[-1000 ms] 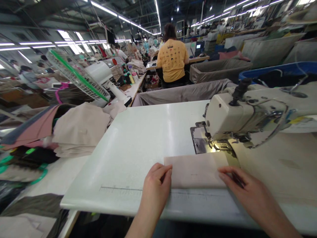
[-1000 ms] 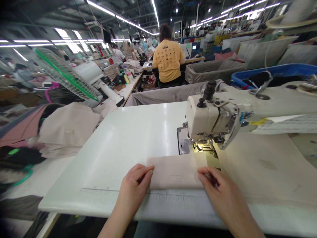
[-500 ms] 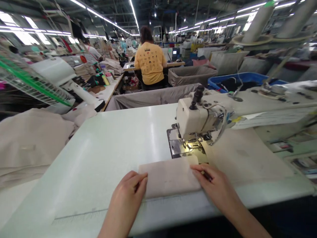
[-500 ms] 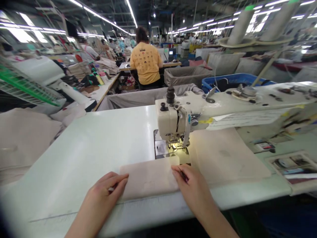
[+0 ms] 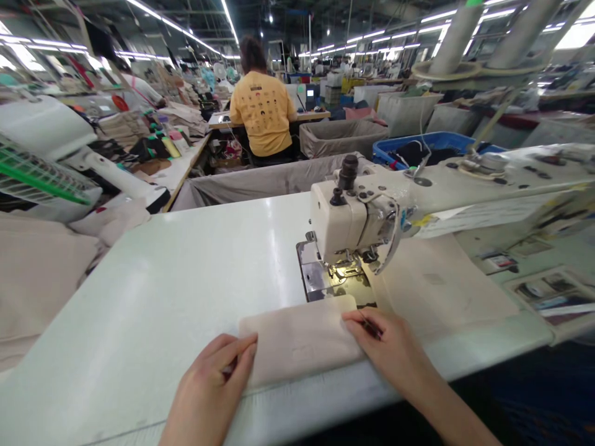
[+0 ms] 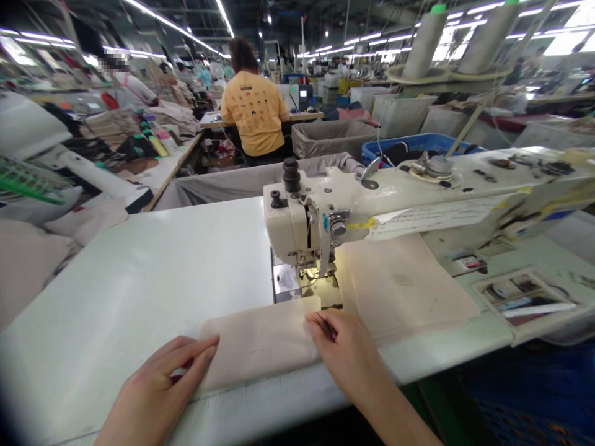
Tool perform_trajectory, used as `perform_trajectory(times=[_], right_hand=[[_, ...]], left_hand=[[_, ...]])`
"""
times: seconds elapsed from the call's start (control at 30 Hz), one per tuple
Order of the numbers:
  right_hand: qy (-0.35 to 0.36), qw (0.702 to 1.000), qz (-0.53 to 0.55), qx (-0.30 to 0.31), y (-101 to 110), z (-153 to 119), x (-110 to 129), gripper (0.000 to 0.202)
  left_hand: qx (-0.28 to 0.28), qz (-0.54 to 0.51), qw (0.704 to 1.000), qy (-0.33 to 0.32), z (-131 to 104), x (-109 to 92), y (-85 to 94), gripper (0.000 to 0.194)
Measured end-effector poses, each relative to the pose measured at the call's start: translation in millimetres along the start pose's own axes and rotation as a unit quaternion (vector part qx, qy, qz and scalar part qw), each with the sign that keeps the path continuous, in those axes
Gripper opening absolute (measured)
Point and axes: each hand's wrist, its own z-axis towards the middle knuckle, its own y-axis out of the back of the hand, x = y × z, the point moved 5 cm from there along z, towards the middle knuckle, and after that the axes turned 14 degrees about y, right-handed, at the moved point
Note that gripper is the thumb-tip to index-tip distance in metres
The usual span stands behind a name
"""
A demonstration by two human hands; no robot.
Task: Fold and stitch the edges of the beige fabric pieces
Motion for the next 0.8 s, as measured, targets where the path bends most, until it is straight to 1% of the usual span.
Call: perform_trajectory(times=[0.17,0.33,0.5,0.6,0.8], right_hand=[[0.001,1.0,0.0,0.007,0.8,1.3,2.7,0.036],[-0.01,0.999,0.046,-0.011,7.3,0.2,9.1,0.034],[-0.028,0.994,0.095,0.035,3.4,-0.8,11.7,0.032],[-0.036,0.991,0.12,0.044,1.0,-1.5,9.3,0.031],[-0.028,0.995,0.078,0.06,0.0,-2.9,6.0,0.03]], left_hand=[[-0.006,0.002,1.0,0.001,1.2,-4.3,4.1,0.034],[-0.004,-0.006,1.0,0.004,1.0,-4.5,4.9,0.036],[0.016,0.001,1.0,0.018,0.3,1.1,4.7,0.033],[0.021,0.002,0.999,0.024,1.3,4.2,5.4,0.032],[0.035,0.014,0.998,0.044,3.4,9.0,4.8,0.032]])
